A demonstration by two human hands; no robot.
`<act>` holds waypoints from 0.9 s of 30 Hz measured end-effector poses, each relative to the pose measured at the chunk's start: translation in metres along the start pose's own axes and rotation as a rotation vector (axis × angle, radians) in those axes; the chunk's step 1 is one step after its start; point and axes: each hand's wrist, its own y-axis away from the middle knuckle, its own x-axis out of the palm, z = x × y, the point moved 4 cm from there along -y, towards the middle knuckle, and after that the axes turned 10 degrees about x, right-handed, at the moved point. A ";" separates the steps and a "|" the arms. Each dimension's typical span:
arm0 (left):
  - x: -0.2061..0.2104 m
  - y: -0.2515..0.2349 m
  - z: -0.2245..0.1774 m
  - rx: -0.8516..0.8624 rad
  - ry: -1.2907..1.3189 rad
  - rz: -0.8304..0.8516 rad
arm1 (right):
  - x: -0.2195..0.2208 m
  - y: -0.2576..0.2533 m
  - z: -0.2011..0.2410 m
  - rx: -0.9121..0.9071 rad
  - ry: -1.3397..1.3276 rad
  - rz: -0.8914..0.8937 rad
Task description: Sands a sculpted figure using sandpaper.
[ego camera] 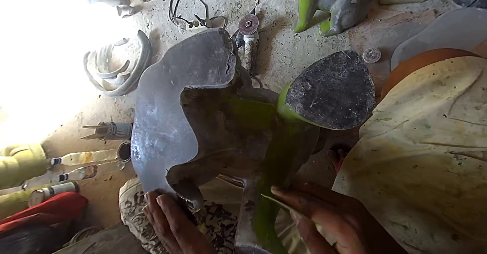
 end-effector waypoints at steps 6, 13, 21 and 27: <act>0.000 0.006 0.007 -0.032 0.056 -0.022 | 0.007 0.011 0.002 0.010 -0.188 0.155; 0.007 0.006 0.060 -0.386 0.324 -0.295 | 0.015 0.030 -0.003 -0.099 -0.163 0.194; 0.003 0.006 0.050 -0.173 0.219 -0.131 | 0.014 0.024 -0.026 -0.101 -0.284 0.107; 0.001 -0.001 0.041 -0.174 0.254 -0.085 | 0.035 0.007 -0.011 -0.118 -0.391 0.171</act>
